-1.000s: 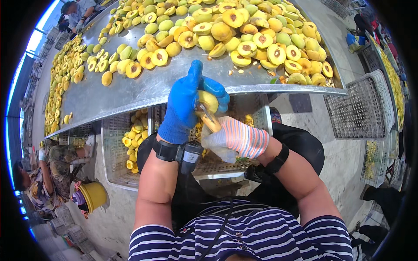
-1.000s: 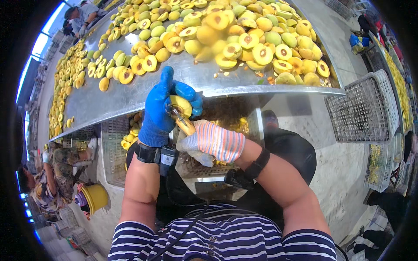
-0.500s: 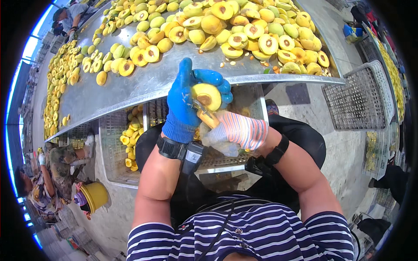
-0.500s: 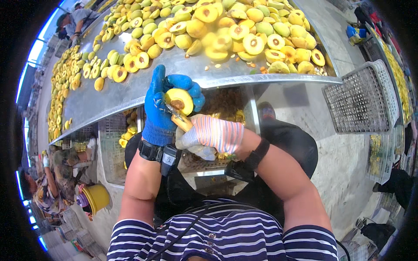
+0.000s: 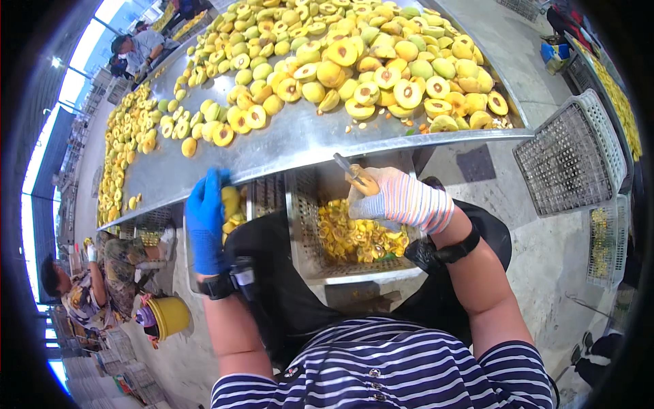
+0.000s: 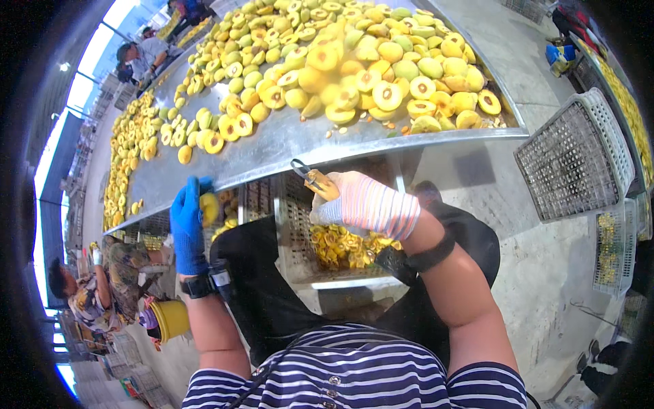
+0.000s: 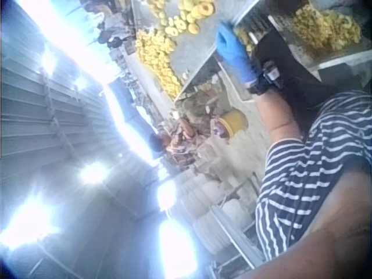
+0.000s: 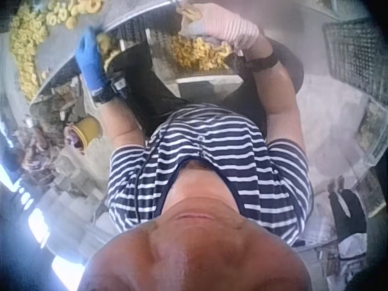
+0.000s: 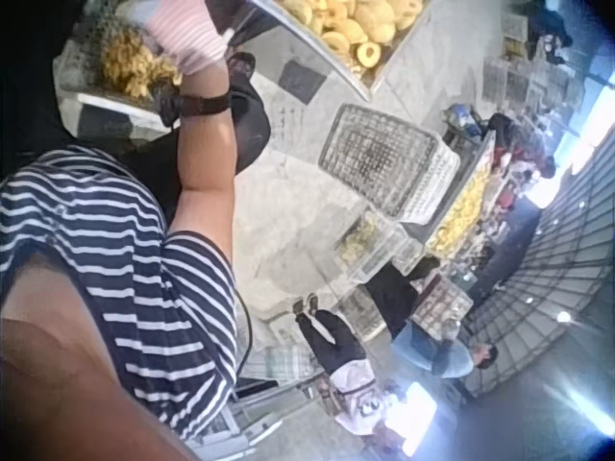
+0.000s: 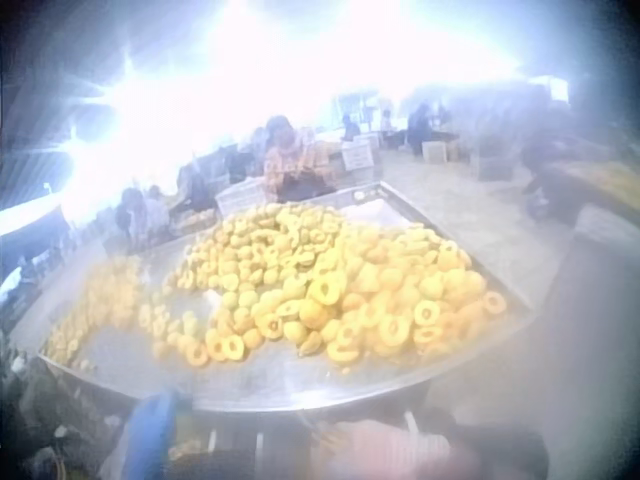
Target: The person pits peaches by hand using a pitter tool, removing the core from each fruit half and placing the cores into a central bin.
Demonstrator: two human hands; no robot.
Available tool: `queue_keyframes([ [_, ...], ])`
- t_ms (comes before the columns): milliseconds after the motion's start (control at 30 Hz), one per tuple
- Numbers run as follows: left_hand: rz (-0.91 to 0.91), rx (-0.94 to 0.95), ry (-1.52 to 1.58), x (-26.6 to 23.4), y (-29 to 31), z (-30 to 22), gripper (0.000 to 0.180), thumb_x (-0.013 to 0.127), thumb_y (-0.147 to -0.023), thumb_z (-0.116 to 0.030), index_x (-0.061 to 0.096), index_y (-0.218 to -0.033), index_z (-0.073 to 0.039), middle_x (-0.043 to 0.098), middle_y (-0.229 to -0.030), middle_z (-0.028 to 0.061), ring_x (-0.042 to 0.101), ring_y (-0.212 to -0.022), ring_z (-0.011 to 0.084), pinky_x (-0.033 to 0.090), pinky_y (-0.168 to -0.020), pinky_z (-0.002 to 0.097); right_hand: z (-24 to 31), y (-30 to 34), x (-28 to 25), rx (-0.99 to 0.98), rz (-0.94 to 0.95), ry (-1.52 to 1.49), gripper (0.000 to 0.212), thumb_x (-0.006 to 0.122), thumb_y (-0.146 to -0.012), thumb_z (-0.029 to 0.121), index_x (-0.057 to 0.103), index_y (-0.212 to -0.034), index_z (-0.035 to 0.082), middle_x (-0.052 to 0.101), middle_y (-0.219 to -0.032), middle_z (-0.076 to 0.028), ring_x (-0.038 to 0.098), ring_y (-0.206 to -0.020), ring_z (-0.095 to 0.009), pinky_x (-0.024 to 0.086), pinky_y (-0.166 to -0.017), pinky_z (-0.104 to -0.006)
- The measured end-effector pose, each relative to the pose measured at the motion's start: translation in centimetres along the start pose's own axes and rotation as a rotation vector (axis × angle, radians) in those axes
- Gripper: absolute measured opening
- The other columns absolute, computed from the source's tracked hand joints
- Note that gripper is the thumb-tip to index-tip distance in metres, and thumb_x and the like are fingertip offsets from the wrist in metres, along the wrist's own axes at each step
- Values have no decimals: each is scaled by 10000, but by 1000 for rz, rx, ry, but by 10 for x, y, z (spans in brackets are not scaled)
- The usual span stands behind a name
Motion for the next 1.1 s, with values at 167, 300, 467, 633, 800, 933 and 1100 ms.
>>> queue_keyframes([
  [167,114,122,-86,37,-70,-14,455,596,-928,-361,567,-1262,-52,634,-1012,26,591,-834,106,458,-711,233,4,-3,0,-4,-190,-318,210,716,-793,192,578,-883,62,517,-647,0,453,-441,-87,357,-394,-251],
  [300,371,-127,67,159,-123,-43,516,642,-861,-438,573,-1217,-71,612,-1050,74,598,-848,185,496,-714,309,1,-4,-7,-34,-286,-397,254,740,-790,199,573,-927,66,516,-653,10,452,-443,-89,365,-403,-247],
  [467,304,-74,-218,227,-178,1,624,751,-710,-355,573,-1105,93,680,-874,157,664,-750,245,533,-658,366,-1,-12,-11,-33,-340,-515,260,745,-792,206,572,-933,72,508,-643,18,443,-446,-81,366,-412,-239],
  [633,367,-183,84,175,-156,-10,554,724,-756,-98,535,-1260,31,669,-1004,105,653,-841,198,544,-706,305,-2,-20,-9,-130,-363,-500,223,692,-843,216,567,-934,56,512,-600,7,456,-437,-88,350,-403,-231],
  [800,607,303,325,131,-59,-38,578,626,-757,72,526,-1315,-41,559,-1298,95,556,-1146,173,460,-941,304,-2,-29,-8,-118,-372,-594,277,661,-875,273,527,-990,59,494,-627,-2,423,-408,-85,340,-359,-241],
  [933,692,306,705,127,-4,-41,545,617,-861,-60,443,-1376,-18,442,-1412,130,426,-1311,256,333,-1092,387,3,-45,16,-166,-296,-627,332,678,-862,269,517,-1043,42,522,-668,-19,452,-434,-89,358,-370,-241],
  [1100,454,28,1144,142,3,-24,553,417,-999,-372,392,-1390,18,471,-1381,171,472,-1270,273,392,-1066,409,-8,-65,36,-175,-475,-421,396,722,-817,217,527,-1101,21,586,-724,-68,507,-471,-115,416,-433,-257],
])
Point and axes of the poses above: each hand's wrist, its own y-axis away from the middle knuckle, its own x-axis out of the palm, z = x × y, the point moved 2 cm from there along -y, towards the middle knuckle
